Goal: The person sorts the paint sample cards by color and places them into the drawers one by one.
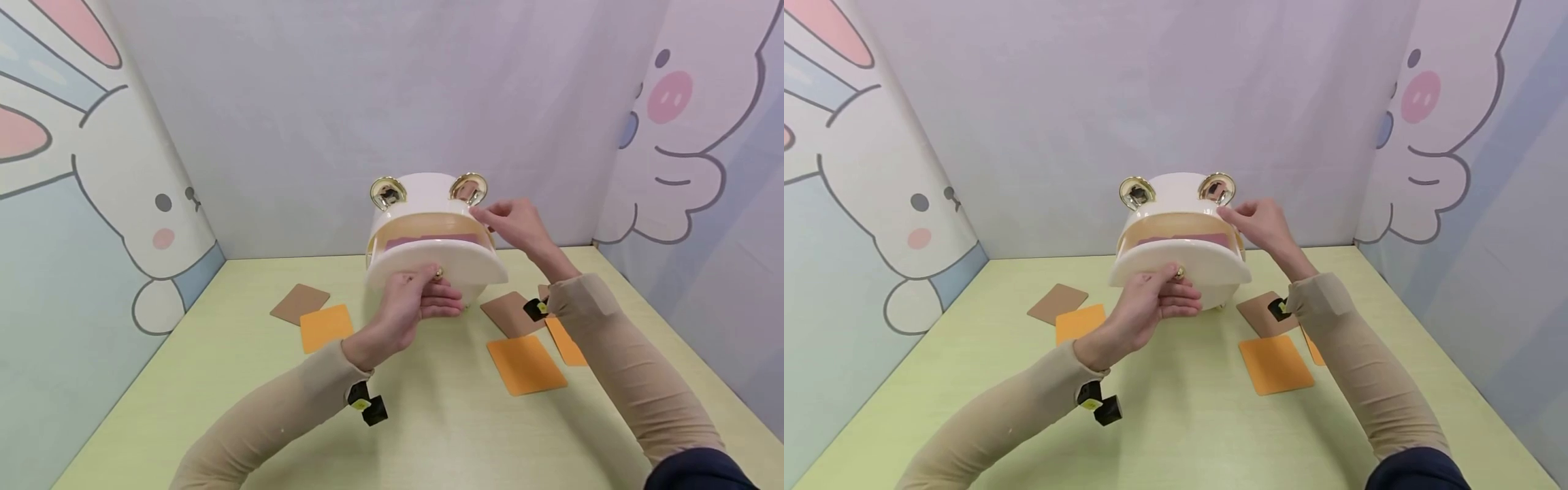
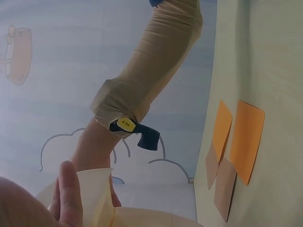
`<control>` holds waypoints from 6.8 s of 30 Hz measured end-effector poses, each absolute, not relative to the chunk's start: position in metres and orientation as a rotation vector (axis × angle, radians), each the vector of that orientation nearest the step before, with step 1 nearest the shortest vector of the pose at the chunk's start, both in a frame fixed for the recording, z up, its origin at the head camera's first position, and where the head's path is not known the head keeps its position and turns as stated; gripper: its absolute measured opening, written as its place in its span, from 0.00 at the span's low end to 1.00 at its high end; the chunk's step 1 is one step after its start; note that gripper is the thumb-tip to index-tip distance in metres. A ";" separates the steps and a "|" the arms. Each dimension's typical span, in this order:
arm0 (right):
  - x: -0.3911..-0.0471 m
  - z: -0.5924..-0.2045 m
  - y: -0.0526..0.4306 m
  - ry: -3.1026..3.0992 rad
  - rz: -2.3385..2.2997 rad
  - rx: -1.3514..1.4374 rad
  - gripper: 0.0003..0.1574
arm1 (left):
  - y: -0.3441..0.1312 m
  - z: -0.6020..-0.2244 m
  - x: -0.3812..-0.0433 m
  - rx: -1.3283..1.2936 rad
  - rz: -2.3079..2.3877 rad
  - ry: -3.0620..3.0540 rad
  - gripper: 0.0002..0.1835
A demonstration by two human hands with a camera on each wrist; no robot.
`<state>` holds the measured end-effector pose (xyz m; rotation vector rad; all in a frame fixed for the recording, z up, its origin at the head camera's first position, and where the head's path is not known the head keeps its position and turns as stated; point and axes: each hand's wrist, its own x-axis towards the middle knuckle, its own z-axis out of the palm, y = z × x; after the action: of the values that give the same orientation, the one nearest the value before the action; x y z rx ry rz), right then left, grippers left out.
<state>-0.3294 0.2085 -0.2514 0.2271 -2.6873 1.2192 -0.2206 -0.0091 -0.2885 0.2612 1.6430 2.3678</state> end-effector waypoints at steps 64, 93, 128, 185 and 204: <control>-0.331 -0.254 0.210 -2.649 1.205 0.266 0.39 | -0.003 -0.287 -0.287 0.152 2.426 1.659 0.18; -0.327 -0.251 0.210 -2.663 1.227 0.243 0.40 | -0.017 -0.319 -0.279 0.390 2.073 2.221 0.29; -0.326 -0.253 0.210 -2.645 1.226 0.248 0.39 | -0.003 -0.343 -0.284 0.053 2.193 1.993 0.22; -0.315 -0.262 0.198 -2.421 1.043 0.458 0.26 | -0.012 -0.342 -0.245 0.159 2.134 1.998 0.23; -0.314 -0.262 0.198 -2.395 1.072 0.455 0.25 | -0.012 -0.345 -0.221 0.219 2.138 1.980 0.19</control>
<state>-0.3142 0.1978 -0.2619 0.4554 -2.3951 1.0723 -0.2213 -0.0122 -0.3450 0.2195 1.9799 2.1380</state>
